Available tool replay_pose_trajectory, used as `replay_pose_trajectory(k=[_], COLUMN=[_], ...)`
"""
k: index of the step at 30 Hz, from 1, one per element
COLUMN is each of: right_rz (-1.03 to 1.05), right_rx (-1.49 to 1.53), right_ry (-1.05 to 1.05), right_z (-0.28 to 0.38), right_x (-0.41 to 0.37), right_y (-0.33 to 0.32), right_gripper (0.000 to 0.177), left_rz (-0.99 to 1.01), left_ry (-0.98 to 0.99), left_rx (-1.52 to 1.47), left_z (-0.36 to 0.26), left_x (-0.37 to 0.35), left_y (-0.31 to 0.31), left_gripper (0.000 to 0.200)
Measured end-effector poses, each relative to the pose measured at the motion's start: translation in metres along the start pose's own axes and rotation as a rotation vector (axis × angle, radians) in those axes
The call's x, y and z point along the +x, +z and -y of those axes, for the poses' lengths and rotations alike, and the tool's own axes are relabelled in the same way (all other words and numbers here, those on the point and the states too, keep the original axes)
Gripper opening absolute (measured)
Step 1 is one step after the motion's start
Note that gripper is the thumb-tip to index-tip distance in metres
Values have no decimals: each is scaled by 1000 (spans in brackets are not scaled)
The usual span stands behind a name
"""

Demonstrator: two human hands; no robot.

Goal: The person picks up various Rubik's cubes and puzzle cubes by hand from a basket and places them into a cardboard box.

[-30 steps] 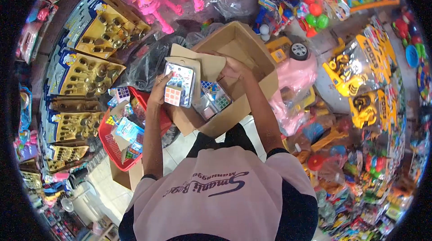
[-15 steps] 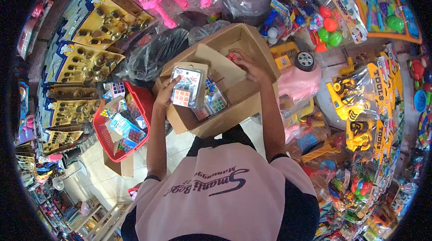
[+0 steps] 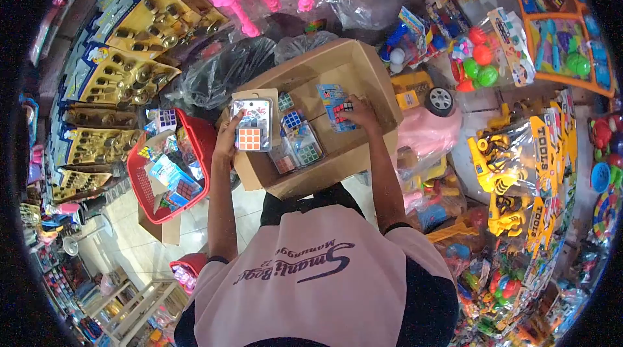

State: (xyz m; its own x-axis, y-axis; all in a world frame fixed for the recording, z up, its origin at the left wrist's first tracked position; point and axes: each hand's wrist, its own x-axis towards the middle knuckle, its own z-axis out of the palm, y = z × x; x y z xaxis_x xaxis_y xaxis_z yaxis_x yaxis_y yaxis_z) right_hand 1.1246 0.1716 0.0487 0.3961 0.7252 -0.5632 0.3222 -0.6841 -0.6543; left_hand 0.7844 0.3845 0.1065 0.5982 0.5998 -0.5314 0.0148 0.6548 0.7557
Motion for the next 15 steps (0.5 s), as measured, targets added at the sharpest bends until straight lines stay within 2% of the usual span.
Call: replay_pose_trajectory(k=[1, 4, 7, 10, 13, 15], right_rz=[3, -114, -248, -186, -138, -173], right_rx=[-54, -295, -227, -100, -282, -329], right_ry=[0, -18, -42, -156, -81, -114], right_z=[6, -11, -37, -49, -37, -27], right_x=[-2, 17, 35, 53, 53, 48], right_y=[0, 18, 37, 47, 50, 51], right_gripper=[72, 69, 67, 66, 62, 61], left_rz=[-5, -34, -62, -11, -33, -35], left_ry=[1, -9, -22, -31, -28, -25], left_rx=[2, -24, -4, 46, -15, -11], left_z=[1, 12, 14, 13, 13, 13], left_x=[-1, -1, 0, 8, 17, 19], left_y=[-1, -3, 3, 0, 2, 1], left_gripper=[23, 23, 23, 24, 24, 25])
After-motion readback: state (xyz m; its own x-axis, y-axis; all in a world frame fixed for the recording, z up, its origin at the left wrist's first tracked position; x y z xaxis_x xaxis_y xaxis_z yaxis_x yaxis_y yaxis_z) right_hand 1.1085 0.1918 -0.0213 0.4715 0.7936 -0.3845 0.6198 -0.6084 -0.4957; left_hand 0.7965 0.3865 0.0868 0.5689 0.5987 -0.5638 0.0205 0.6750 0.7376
